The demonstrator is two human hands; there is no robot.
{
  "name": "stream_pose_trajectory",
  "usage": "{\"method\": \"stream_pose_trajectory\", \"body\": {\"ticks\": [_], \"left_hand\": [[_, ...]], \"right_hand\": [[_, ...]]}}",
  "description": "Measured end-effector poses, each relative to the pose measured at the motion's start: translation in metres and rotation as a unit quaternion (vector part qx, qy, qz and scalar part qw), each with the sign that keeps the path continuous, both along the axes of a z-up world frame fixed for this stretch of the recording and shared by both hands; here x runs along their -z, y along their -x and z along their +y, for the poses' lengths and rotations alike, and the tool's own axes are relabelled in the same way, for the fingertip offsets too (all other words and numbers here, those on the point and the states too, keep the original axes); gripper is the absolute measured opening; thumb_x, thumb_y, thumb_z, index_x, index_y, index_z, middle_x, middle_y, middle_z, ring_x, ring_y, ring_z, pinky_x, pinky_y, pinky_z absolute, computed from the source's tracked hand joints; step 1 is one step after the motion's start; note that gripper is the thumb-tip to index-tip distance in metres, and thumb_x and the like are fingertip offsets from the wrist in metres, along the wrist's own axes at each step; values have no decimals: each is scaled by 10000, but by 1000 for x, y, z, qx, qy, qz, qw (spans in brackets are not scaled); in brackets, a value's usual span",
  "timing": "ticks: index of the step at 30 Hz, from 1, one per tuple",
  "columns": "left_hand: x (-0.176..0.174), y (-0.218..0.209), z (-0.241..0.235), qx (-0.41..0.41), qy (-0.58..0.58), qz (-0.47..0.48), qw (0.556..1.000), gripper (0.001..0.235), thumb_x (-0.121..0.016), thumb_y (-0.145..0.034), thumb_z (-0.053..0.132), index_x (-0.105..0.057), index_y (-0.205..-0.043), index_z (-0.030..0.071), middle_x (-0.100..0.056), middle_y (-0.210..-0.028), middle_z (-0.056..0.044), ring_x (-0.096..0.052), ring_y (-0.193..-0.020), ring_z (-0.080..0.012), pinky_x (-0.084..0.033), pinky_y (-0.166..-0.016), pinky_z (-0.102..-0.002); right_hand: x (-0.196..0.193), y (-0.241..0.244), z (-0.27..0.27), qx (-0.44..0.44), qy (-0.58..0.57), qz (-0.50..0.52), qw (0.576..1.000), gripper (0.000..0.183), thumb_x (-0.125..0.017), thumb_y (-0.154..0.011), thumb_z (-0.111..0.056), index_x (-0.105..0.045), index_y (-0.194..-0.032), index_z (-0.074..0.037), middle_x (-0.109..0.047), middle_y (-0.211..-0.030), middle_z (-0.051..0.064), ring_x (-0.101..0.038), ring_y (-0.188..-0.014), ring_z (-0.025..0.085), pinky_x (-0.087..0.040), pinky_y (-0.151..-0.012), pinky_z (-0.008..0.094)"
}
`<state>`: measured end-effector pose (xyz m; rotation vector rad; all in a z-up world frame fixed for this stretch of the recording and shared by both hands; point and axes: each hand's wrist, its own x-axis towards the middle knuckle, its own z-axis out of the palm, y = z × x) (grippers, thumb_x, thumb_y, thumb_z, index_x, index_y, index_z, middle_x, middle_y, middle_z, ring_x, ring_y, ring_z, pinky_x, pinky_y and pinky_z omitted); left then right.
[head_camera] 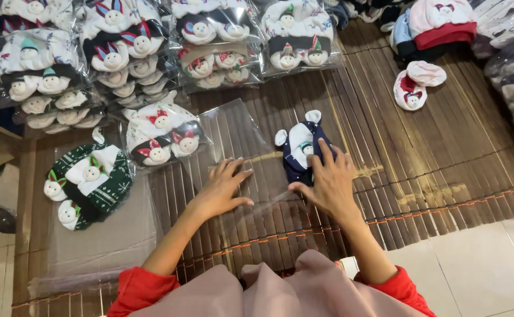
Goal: Packaging baby hats and socks into clear plastic bags
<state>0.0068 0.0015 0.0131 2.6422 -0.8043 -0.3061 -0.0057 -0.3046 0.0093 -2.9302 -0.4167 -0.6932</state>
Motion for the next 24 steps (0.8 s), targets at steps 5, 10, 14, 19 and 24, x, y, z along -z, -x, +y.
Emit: {"method": "stream_pose_trajectory", "body": {"ticks": [5,10,14,19,24], "left_hand": [[7,2,-10,-21,-26,-16,999,918,-686,-810,676,-453,-1526,151,-264,-1637,-239,-239,-1496,-482,-288,-1113,-616],[1,13,-21,-83,17,-58,995,882,-760,-863,451,-375,-1569,87,-196,-1631,-280,-250,-1451,-499,-345,-1053,-632],[43,13,-20,-104,51,-153,981,647,-737,-868,462,-523,-1382,131,-490,-1334,-158,-468,-1285,-385,-447,-933,-519],[68,4,-28,-118,108,-233,959,301,-701,-904,494,-660,-959,201,-567,-1082,-22,-552,-1112,-266,-461,-848,-412],[25,16,-42,-122,131,-269,946,187,-773,-810,318,-698,-815,148,-528,-890,-38,-556,-904,-272,-462,-748,-406]], "right_hand": [[-2,4,3,13,-12,79,997,776,-849,-623,-624,-584,-1181,-154,-413,-1569,190,-410,-1377,504,-345,-1017,743],[5,-11,-24,6,-154,51,987,413,-830,-774,-303,-699,-1126,-129,-546,-1430,174,-575,-1202,435,-514,-969,526],[16,-24,-52,8,-247,80,966,443,-820,-802,-311,-715,-1155,-65,-592,-1362,202,-606,-1199,442,-510,-993,514],[-27,-3,-43,-38,-308,58,949,356,-822,-836,-279,-716,-1118,-90,-630,-1348,187,-640,-1178,429,-514,-983,504],[-41,33,2,-112,-316,96,937,406,-836,-777,-207,-715,-1145,-84,-599,-1391,193,-610,-1238,428,-487,-1041,503]]}}
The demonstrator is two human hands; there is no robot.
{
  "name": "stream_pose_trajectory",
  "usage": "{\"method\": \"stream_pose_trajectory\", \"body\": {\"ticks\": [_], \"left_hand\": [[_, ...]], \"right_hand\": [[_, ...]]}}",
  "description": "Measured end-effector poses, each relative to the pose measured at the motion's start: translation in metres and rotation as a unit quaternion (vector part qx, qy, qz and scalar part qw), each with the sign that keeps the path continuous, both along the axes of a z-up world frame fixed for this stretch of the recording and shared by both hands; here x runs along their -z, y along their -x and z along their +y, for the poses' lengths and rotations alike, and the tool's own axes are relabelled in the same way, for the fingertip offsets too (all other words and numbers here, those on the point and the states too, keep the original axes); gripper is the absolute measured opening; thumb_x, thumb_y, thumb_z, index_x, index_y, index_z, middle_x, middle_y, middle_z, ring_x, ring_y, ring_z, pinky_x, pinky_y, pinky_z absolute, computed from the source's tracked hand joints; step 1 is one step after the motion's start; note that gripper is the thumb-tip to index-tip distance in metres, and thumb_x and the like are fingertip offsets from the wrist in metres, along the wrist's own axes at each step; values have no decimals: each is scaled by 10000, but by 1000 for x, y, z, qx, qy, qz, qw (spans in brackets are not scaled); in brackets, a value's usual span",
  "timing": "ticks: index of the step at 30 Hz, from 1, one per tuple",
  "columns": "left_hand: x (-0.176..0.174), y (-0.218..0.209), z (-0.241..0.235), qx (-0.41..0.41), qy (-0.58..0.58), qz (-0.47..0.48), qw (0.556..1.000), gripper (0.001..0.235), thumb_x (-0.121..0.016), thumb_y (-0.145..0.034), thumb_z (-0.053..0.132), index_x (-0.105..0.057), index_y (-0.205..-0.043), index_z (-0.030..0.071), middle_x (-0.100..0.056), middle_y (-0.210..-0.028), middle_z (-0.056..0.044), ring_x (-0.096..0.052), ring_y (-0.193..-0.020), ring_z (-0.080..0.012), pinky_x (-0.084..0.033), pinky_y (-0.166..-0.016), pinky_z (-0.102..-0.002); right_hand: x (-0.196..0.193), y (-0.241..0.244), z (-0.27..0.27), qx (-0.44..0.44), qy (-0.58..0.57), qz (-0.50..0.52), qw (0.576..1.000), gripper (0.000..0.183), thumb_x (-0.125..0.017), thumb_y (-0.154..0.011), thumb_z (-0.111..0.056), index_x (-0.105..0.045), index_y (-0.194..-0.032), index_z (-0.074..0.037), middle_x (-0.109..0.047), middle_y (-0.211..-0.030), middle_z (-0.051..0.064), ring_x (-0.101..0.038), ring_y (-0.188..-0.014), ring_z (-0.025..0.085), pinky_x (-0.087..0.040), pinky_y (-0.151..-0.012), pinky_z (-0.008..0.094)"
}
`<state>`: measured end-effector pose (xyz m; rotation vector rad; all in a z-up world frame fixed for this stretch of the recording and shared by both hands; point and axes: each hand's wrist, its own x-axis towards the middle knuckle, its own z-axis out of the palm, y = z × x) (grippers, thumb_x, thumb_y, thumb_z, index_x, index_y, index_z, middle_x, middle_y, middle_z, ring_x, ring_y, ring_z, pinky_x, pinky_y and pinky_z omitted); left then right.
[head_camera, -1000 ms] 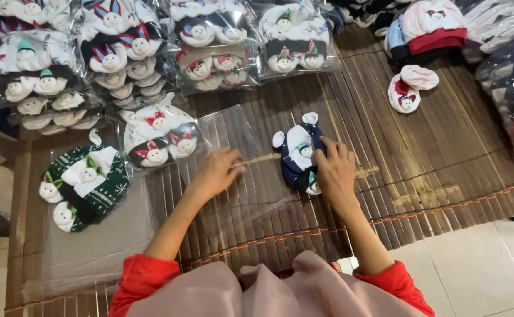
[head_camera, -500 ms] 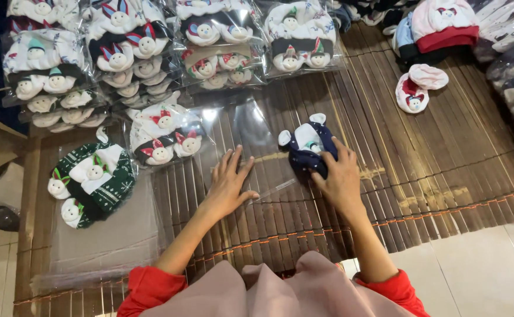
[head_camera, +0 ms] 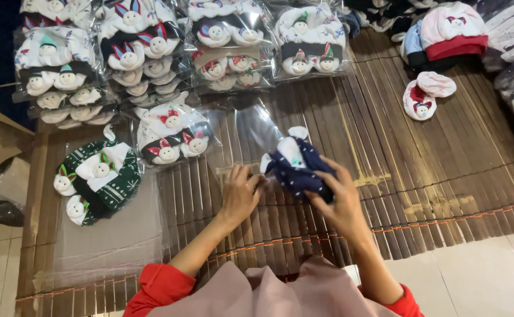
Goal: Packaging baby hats and socks into clear plastic bags
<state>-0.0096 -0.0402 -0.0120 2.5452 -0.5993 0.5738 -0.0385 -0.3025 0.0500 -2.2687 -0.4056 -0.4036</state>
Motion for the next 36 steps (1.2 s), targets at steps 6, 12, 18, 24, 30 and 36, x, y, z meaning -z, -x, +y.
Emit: {"method": "stream_pose_trajectory", "body": {"ticks": [6,12,18,24,30,36], "left_hand": [[50,-6,13,16,-48,44,998,244,-763,-741,68,-657,-961,69,-621,-926,-104,-640,-927,-335,-512,-751,-452],[15,1,35,26,-46,42,998,220,-689,-786,-20,-666,-961,112,-652,-950,-78,-650,-960,-321,-513,-768,-422],[22,5,32,29,29,33,999,271,-713,-785,-24,-743,-1031,86,-694,-1093,-86,-634,-1122,-299,-520,-907,-404],[2,11,17,36,96,50,993,562,-664,-691,-87,-673,-1246,4,-627,-1320,-100,-554,-1221,-299,-422,-1076,-444],[-7,14,15,72,116,38,990,672,-655,-792,25,-531,-1453,11,-536,-1465,-133,-506,-1294,-316,-403,-1104,-436],[2,16,13,85,77,43,992,818,-683,-699,-70,-499,-1489,37,-505,-1541,-107,-445,-1410,-309,-377,-1144,-470]], "right_hand": [[29,15,22,-59,78,36,995,423,-795,-770,-231,-704,-1163,-102,-572,-1402,169,-597,-1217,396,-483,-1018,492],[33,15,26,-19,115,36,993,406,-803,-780,-279,-713,-1139,-112,-587,-1382,141,-602,-1195,361,-499,-1005,460],[24,16,25,-39,92,44,994,399,-788,-779,-238,-706,-1148,-110,-588,-1387,147,-594,-1207,386,-493,-1004,486],[-1,28,30,-106,36,70,991,399,-775,-723,-151,-706,-1101,-43,-557,-1416,139,-573,-1219,321,-491,-1006,422],[-13,30,28,-183,33,159,969,385,-759,-713,-147,-723,-1085,-55,-560,-1461,73,-561,-1259,257,-478,-1034,387],[2,24,20,-75,20,143,987,382,-761,-709,-145,-739,-1062,0,-588,-1418,129,-594,-1256,291,-493,-1038,396]]}}
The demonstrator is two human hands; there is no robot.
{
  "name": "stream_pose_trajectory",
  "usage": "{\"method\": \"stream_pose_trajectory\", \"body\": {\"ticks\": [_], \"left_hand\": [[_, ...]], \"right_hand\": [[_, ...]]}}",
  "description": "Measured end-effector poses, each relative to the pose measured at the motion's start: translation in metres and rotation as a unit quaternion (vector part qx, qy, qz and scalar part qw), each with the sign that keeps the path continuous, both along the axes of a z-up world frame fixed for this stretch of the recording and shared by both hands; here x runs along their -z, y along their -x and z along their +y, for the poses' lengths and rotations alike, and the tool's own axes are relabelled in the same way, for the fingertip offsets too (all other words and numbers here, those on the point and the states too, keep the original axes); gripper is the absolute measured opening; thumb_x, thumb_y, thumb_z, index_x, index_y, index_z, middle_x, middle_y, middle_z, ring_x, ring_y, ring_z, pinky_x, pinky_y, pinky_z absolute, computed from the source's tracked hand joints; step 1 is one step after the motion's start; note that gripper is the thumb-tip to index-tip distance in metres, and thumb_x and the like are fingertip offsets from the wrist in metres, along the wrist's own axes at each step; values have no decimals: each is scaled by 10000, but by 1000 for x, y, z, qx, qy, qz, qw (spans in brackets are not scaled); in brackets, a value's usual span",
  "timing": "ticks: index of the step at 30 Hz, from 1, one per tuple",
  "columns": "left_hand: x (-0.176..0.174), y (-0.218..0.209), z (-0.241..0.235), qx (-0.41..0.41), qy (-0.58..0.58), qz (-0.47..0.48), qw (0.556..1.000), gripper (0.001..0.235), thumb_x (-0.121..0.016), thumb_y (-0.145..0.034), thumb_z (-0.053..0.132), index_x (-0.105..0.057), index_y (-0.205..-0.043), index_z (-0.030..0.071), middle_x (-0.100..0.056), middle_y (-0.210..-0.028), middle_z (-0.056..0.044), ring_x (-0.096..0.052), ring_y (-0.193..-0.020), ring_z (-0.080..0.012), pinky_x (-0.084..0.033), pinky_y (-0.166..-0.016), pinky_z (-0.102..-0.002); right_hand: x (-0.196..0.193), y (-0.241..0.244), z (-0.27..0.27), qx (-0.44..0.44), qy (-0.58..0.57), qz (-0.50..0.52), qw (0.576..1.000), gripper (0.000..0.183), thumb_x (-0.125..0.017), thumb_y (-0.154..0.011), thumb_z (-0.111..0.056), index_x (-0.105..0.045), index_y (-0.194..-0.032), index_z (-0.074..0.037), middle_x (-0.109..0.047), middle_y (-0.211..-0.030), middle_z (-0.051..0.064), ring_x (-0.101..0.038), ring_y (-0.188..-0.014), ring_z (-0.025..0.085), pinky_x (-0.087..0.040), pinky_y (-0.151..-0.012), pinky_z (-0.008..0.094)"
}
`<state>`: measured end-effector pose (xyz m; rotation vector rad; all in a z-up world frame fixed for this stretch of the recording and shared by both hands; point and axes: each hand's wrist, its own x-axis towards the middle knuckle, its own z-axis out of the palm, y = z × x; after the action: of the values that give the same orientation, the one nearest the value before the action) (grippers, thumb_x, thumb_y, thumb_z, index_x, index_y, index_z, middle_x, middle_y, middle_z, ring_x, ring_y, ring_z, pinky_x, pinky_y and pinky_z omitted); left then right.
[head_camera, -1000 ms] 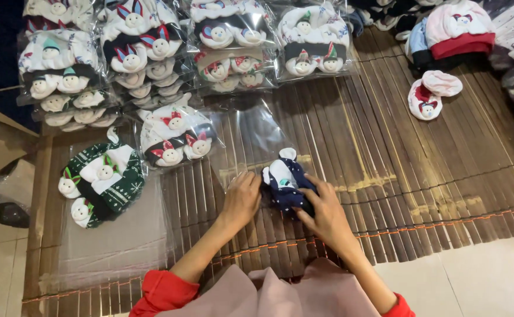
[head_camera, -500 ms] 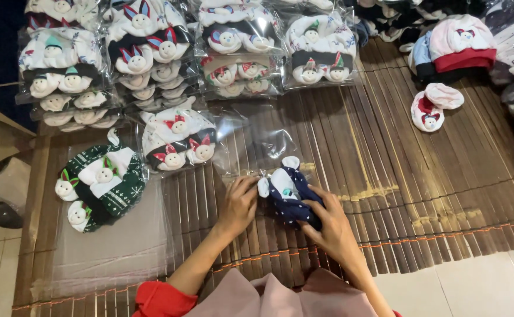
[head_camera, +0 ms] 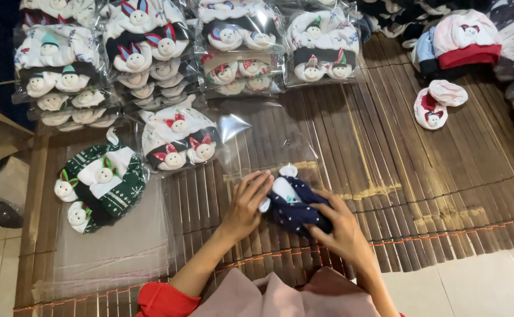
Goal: Packaging baby hats and socks into clear plastic bags
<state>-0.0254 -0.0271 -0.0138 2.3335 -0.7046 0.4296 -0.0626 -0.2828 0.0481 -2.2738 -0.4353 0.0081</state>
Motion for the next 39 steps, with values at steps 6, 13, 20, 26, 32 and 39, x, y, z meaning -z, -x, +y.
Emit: {"method": "stream_pose_trajectory", "body": {"ticks": [6,13,20,26,32,39], "left_hand": [[-11,7,-11,38,34,-3,999,726,-583,-746,-130,-518,-1455,11,-510,-1523,-134,-440,-1437,-327,-357,-1162,-485],[-10,9,-21,96,81,-97,987,700,-623,-769,-34,-540,-1463,-2,-542,-1475,-199,-537,-1323,-417,-439,-1059,-465],[-20,19,-28,97,51,-150,983,556,-558,-886,82,-588,-1440,64,-554,-1476,-173,-561,-1304,-384,-460,-1033,-435],[-10,16,-23,43,22,-138,989,690,-538,-772,42,-599,-1453,141,-527,-1488,-129,-502,-1340,-380,-419,-1009,-416],[-3,18,-20,43,16,-118,992,577,-545,-691,105,-721,-1235,178,-593,-1395,-105,-518,-1314,-366,-385,-1010,-453],[-13,19,-20,35,20,-94,995,262,-667,-903,310,-773,-1091,162,-631,-1300,-136,-557,-1243,-400,-431,-949,-463]], "right_hand": [[4,1,6,85,63,-109,988,424,-776,-715,-156,-710,-1101,6,-566,-1410,178,-582,-1236,335,-494,-1012,414],[17,-6,20,76,26,-116,990,393,-799,-743,-208,-725,-1105,-74,-637,-1327,180,-625,-1183,421,-520,-976,507],[13,-9,32,86,35,-162,982,412,-805,-724,-177,-715,-1115,-85,-596,-1391,173,-614,-1210,398,-500,-1011,464],[4,-14,24,21,9,-103,994,813,-853,-732,-514,-575,-1382,-113,-449,-1502,292,-486,-1336,513,-420,-1085,575],[31,-22,-12,107,21,-125,986,416,-557,-1012,-359,-608,-1364,-144,-523,-1470,198,-539,-1336,407,-446,-1089,486],[54,-48,-31,103,-15,-53,993,514,-604,-997,-210,-499,-1476,-55,-626,-1339,231,-569,-1284,423,-434,-1079,534]]}}
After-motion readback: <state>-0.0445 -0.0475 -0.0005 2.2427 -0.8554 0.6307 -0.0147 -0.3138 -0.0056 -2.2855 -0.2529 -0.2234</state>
